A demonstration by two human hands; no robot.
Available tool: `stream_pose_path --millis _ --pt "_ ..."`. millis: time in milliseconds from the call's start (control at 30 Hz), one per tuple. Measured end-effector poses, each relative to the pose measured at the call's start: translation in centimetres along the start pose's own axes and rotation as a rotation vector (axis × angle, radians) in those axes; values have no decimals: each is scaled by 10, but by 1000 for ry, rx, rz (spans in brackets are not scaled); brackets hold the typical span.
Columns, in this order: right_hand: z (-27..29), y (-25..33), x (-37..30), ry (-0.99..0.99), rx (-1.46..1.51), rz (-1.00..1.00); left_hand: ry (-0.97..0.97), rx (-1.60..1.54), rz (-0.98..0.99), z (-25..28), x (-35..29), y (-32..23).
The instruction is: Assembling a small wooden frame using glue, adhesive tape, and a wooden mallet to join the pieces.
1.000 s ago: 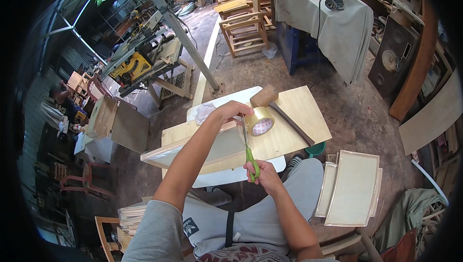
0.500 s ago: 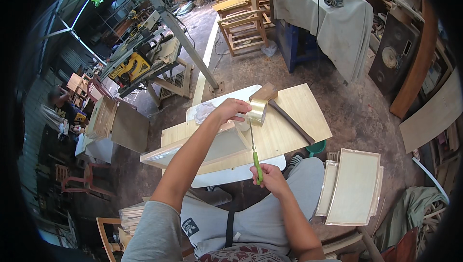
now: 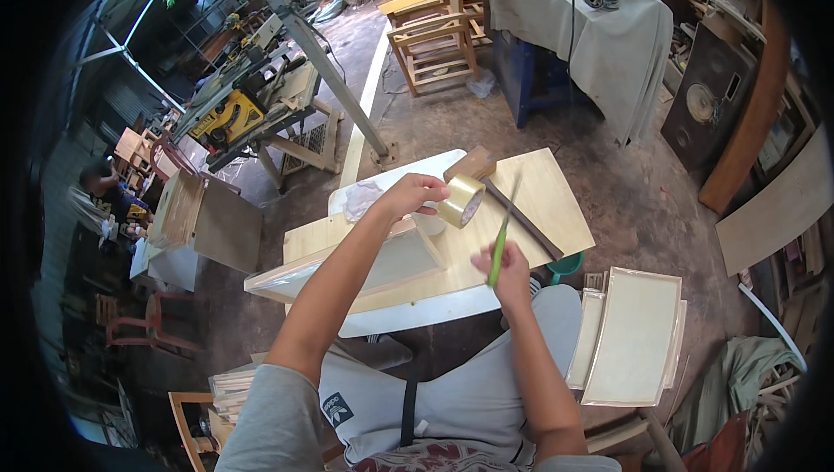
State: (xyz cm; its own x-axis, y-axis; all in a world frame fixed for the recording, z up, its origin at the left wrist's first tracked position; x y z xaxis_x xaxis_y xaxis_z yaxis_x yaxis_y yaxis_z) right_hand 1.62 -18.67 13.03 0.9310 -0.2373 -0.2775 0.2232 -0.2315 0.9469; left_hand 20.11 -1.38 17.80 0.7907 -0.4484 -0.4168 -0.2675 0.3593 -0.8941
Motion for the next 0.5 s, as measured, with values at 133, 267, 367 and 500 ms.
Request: stream_pose_path --millis 133,267,367,500 --pt "-31 16 69 -81 177 76 59 102 -29 -6 -1 -3" --pt "-43 9 121 -105 -44 54 -233 134 -24 29 -8 -8" --pt "-26 -28 150 -255 -642 101 -450 344 -196 36 -4 -28" --pt "-30 -50 139 -325 -932 175 -745 381 -698 32 -65 -86"
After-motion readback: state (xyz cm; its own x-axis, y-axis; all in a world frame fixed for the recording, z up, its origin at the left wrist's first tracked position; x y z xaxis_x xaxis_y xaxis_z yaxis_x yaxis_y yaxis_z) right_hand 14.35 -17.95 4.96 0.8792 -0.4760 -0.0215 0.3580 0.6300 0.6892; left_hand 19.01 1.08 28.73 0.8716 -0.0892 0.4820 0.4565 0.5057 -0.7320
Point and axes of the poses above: each hand's wrist, its own x-axis towards the middle knuckle, its own z-axis out of the back of the hand, y = z × x, the point moved 8 cm from there along x, towards the middle knuckle, and after that the axes turned 5 degrees about -x, right-handed, at the moved point
